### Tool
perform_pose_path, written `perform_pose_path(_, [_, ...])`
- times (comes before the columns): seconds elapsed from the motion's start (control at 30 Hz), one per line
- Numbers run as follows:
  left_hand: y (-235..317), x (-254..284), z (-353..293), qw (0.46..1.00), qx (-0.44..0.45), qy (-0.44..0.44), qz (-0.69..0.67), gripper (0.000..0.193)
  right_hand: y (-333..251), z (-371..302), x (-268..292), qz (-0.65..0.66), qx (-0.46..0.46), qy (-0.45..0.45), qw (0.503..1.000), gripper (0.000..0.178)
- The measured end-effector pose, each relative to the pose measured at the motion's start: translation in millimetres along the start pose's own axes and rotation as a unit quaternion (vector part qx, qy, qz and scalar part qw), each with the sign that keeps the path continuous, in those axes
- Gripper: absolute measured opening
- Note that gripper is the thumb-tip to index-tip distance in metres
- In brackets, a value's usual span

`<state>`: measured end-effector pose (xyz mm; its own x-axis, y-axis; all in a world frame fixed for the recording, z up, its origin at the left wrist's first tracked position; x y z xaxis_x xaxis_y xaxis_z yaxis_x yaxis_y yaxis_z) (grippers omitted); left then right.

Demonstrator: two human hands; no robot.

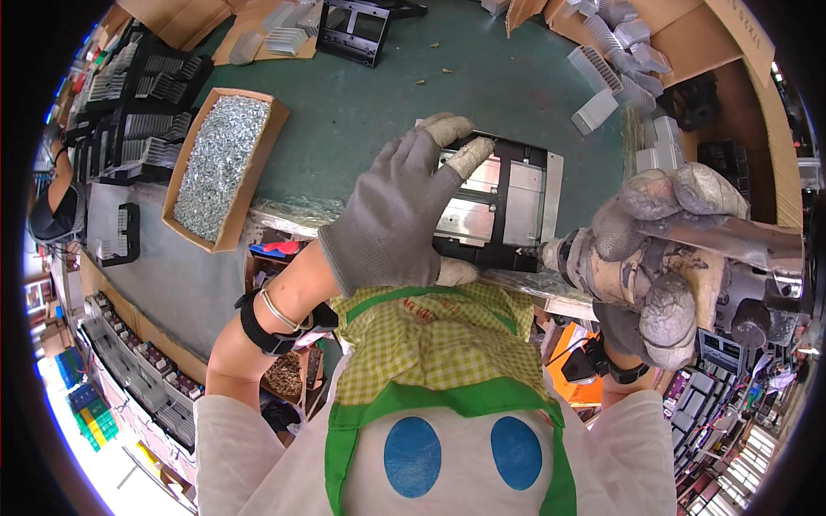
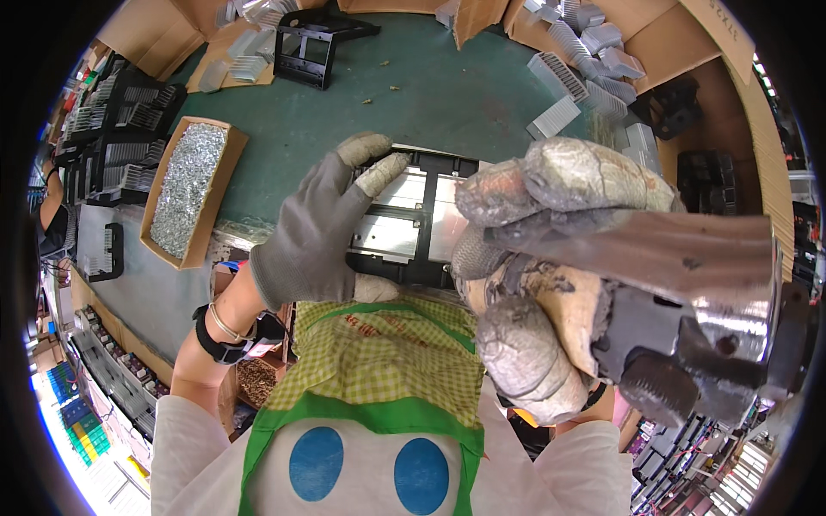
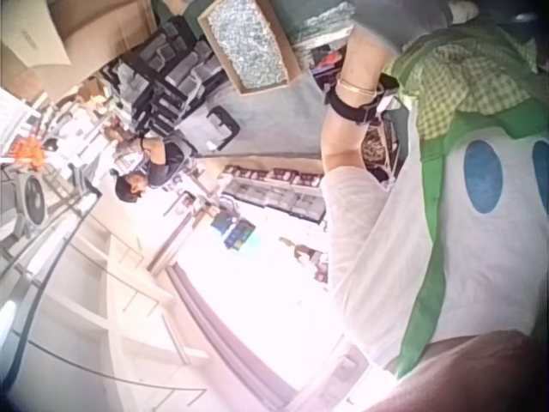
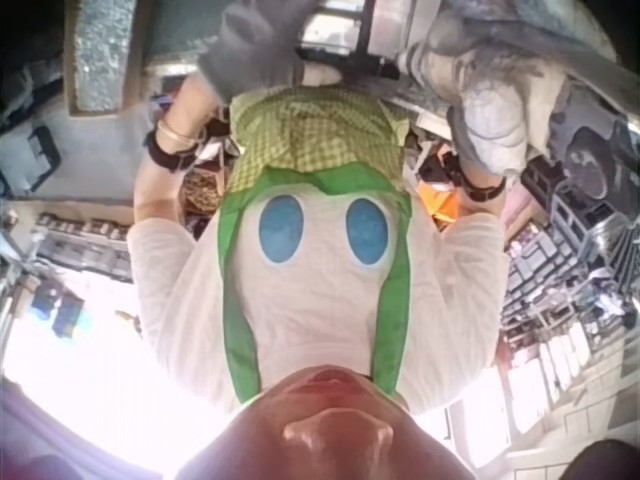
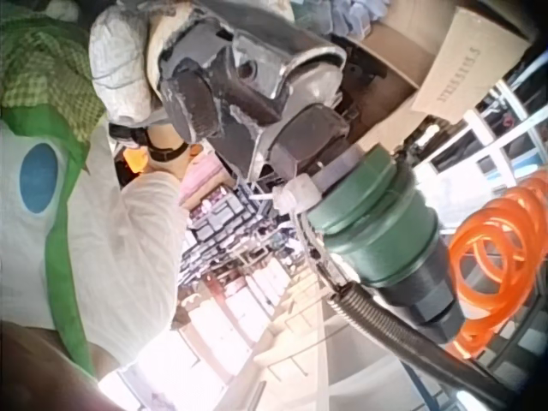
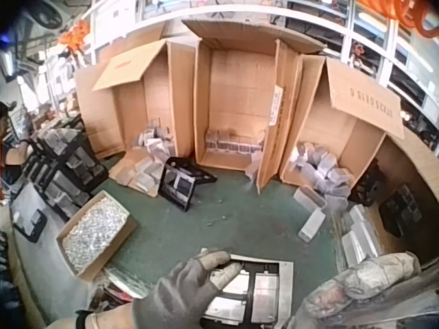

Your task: Assembling electronic components using metal plates, heat sinks, and a pneumatic screwdriver.

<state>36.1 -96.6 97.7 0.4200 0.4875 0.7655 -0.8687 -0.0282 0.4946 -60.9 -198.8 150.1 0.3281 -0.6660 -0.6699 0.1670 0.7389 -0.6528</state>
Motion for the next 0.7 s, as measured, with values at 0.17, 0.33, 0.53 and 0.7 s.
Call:
perform_pose_path(0.17, [1.5,-0.3,1.8,1.0,-0.004,-0.001,-0.009,0.103,1.7,-13.4,23.5,0.003,0.065,-0.016,0.998,0.081])
perform_pose_path(0.33, [1.6,0.9,1.1,1.0,0.0,0.003,0.005,0.101,-7.1,-13.6,16.7,-0.109,0.103,0.069,0.986,0.077])
perform_pose_path(0.53, [4.8,0.7,0.6,1.0,-0.011,0.001,0.021,0.1,-30.3,-14.3,-6.5,-0.27,0.164,0.193,0.929,0.071])
perform_pose_path(0.7, [19.6,8.9,8.2,0.996,-0.062,0.01,0.066,0.086,-42.6,-17.5,26.5,-0.165,0.153,0.098,0.969,0.082])
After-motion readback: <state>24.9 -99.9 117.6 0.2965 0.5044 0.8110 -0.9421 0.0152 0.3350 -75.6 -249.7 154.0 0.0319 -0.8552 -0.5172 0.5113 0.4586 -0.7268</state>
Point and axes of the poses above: each hand's wrist, its own z-axis towards the middle knuckle, its own x-axis out of the back of the hand, y = z × x, the point moved 10 cm from there along z, towards the middle knuckle, and after that the axes turned 3 degrees about y, right-handed, at the moved point
